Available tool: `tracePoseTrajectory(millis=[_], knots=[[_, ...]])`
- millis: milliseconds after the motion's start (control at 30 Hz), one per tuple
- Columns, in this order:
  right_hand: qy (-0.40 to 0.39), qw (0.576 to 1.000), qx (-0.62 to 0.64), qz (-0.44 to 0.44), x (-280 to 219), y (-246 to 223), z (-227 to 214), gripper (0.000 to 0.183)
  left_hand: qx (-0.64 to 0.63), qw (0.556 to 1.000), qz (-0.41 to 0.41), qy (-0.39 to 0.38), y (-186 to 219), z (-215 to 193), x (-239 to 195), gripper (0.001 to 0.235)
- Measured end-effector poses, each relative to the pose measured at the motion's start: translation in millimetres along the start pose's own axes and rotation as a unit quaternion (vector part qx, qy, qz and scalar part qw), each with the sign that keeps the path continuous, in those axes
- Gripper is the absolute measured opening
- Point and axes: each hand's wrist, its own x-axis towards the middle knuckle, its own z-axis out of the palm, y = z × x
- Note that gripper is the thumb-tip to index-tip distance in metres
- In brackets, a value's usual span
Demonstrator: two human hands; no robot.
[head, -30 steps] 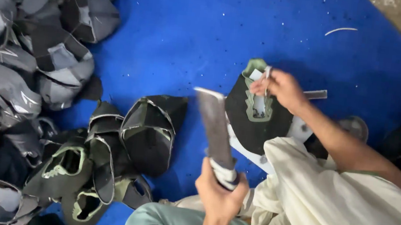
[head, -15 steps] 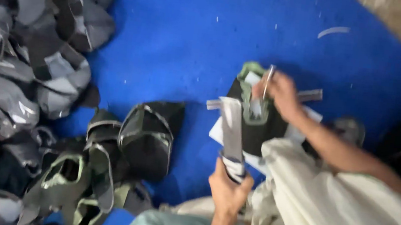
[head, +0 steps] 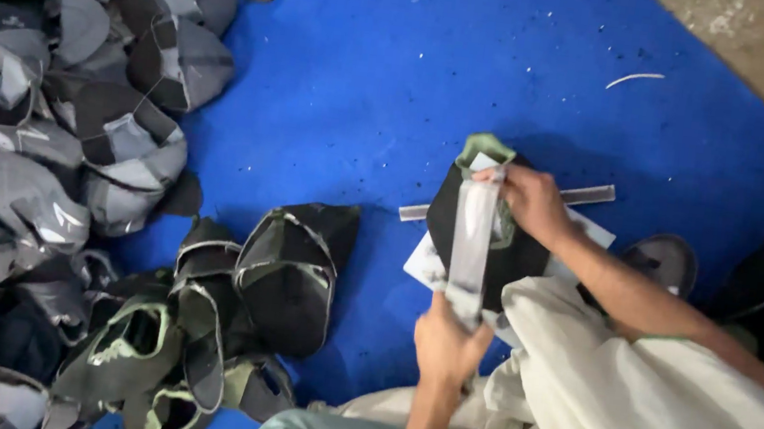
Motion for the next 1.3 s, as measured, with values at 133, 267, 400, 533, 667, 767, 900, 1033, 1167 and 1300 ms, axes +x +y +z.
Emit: tracePoseTrajectory(millis=[133,267,400,533,667,767,900,1033,1167,1300], knots=[[0.030,0.947,0.270,0.174,22,4,-9,0.020,-0.117,0.990,-0.036,0.066,31,-36,-36,0.034],[0.033,0.920,0.347,0.181,33,14,-6,0.015,-0.202,0.975,-0.015,0.095,81,-89,-27,0.036],[0.048,0.980,0.166,0.101,24,-4,-1,0.008,-0.213,0.945,0.135,0.207,116,-128,-28,0.038],[0.065,0.998,0.008,0.004,9,-37,-8,0.007,-0.176,0.897,0.297,0.277,85,-86,6,0.043],[0.055,0.995,-0.004,-0.087,12,-19,-1,0.015,-0.050,0.974,0.168,0.144,10,-23,19,0.043],[0.080,0.979,0.183,0.036,29,26,-12,0.013,-0.089,0.994,-0.023,0.059,9,-30,-11,0.050],[0.062,0.889,0.408,0.197,17,1,-11,0.012,-0.123,0.976,-0.177,0.028,5,-59,-58,0.037],[-0.145,0.934,0.281,0.165,-3,-37,14,0.017,-0.165,0.975,-0.123,0.079,18,-77,-74,0.036],[-0.174,0.939,0.259,0.145,-21,5,43,0.010,-0.202,0.967,-0.058,0.146,54,-111,-75,0.037],[-0.164,0.952,0.217,0.138,-23,-11,39,0.018,-0.358,0.887,-0.003,0.292,77,-126,-97,0.071]])
